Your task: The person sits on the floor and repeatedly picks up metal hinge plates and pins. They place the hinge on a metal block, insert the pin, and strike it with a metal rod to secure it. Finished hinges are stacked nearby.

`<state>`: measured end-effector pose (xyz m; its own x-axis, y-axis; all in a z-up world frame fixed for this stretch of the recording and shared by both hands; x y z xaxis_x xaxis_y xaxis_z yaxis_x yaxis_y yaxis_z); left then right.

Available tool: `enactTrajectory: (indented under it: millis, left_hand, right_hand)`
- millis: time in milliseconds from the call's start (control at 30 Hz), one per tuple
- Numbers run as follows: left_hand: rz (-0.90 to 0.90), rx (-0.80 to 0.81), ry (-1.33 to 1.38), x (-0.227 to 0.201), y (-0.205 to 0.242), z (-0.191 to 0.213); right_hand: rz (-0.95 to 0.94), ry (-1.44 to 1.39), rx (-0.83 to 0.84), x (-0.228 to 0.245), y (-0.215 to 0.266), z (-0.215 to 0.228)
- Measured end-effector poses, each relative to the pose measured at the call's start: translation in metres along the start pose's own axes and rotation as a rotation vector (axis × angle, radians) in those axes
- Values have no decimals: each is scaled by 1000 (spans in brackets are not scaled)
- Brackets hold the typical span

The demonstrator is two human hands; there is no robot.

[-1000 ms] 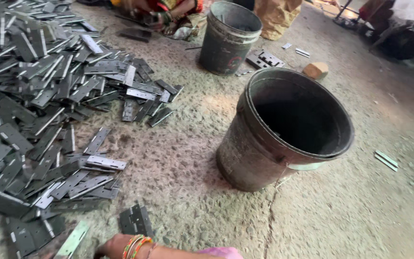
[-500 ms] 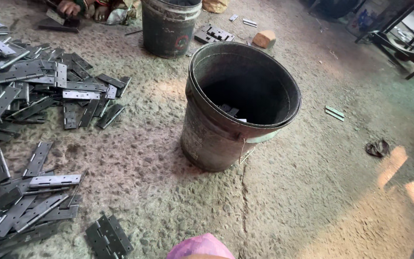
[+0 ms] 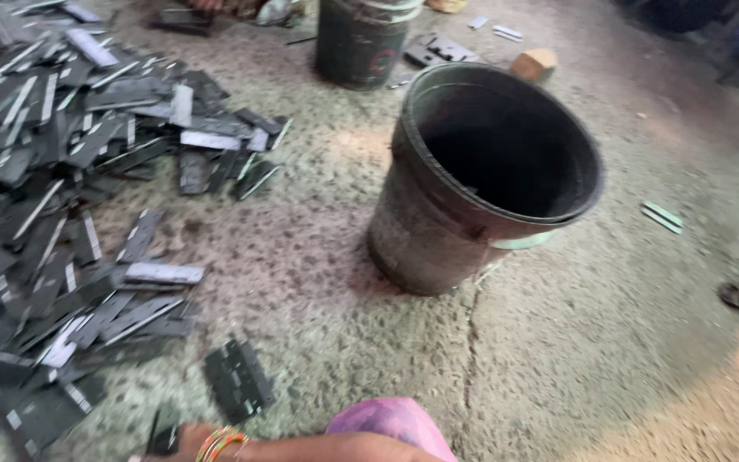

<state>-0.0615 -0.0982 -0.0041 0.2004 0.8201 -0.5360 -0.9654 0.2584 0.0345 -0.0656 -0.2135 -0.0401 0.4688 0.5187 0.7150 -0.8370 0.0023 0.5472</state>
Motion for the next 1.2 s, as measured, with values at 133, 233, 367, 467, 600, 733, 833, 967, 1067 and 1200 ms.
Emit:
enactTrajectory:
  millis: [133,233,367,467,600,733,833,967,1067,1200]
  left_hand:
    - [92,1,-15,28,53,10]
    - [162,4,-57,49,65,6]
    - [406,-20,270,79,69,-2]
    - [248,-198,364,91,66,6]
    - [571,28,1123,104,85,-15]
    - [352,-54,833,87,74,-11]
    - [340,-39,452,86,75,-6]
    - [269,-373,129,125,85,27]
    - [429,-477,-116,195,111,77]
    - [710,-481,-332,262,158,118]
  right_hand:
    - [-37,-9,-24,-9,-10,-20]
    - [50,-125,-21,-20,-20,-26]
    - [-61,-782,261,-24,-24,-41]
    - [452,-479,133,0,-26,-24]
    - [178,-721,387,-10,-18,-21]
    - [-1,-677,321,-7,-12,-6]
    - [196,-636,235,6,-11,1]
    - [329,-757,166,-1,-24,12]
    - [455,-619,102,0,-33,5]
    - [601,-159,-65,1,-16,-3]
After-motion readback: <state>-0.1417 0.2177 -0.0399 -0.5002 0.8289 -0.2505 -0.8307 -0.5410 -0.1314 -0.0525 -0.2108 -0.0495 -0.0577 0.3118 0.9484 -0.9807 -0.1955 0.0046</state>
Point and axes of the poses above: each hand's wrist, its own y-axis away from the middle knuckle, its own z-axis out of the back of the hand, x = y × z, the point moved 4 cm from there along -y, towards the middle knuckle, and after that the axes turned 1 degree about -x, right-handed, at the moved point
